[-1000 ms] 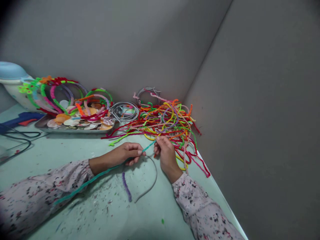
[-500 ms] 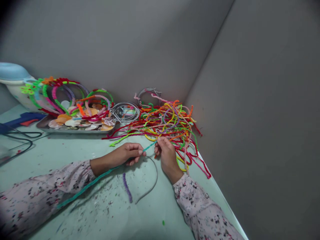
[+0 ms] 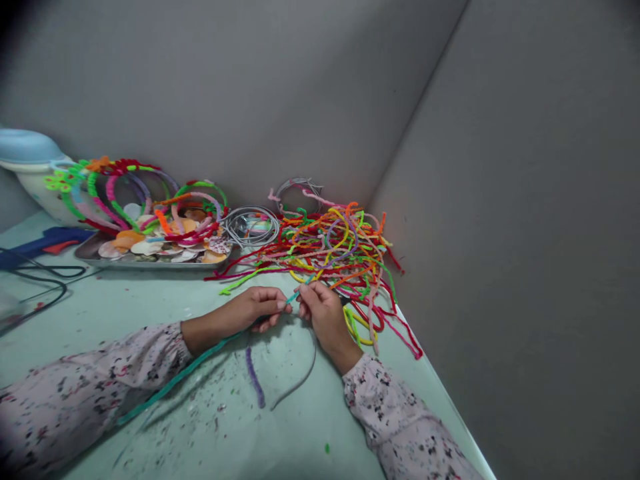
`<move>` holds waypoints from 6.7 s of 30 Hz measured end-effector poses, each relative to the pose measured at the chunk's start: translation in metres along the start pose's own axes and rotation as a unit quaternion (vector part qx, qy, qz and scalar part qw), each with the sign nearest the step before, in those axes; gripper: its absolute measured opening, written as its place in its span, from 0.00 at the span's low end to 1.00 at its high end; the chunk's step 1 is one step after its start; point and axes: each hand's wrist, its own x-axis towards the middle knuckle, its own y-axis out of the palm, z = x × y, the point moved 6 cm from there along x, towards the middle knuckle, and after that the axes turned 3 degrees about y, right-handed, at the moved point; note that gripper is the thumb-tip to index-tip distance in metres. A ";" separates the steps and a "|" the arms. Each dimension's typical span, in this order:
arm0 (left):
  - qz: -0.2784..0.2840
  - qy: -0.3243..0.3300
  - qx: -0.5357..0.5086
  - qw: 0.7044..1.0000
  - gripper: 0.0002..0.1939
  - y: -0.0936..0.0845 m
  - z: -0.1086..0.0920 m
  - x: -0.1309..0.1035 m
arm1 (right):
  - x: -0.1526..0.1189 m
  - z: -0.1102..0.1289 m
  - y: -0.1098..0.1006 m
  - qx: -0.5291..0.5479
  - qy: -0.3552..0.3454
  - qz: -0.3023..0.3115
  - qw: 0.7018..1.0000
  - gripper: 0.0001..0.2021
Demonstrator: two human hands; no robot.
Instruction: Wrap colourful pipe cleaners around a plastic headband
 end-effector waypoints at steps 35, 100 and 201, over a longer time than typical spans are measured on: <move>-0.024 -0.005 -0.031 0.999 0.16 -0.001 -0.001 -0.001 | 0.003 0.006 -0.005 0.041 -0.021 -0.019 0.999 0.09; 0.018 -0.018 -0.056 0.998 0.14 0.004 0.004 -0.003 | 0.020 -0.008 -0.052 0.228 -0.009 -0.216 0.949 0.12; 0.062 -0.023 -0.029 0.997 0.16 0.014 -0.001 -0.006 | 0.029 0.052 -0.093 0.187 -0.090 -0.229 0.951 0.13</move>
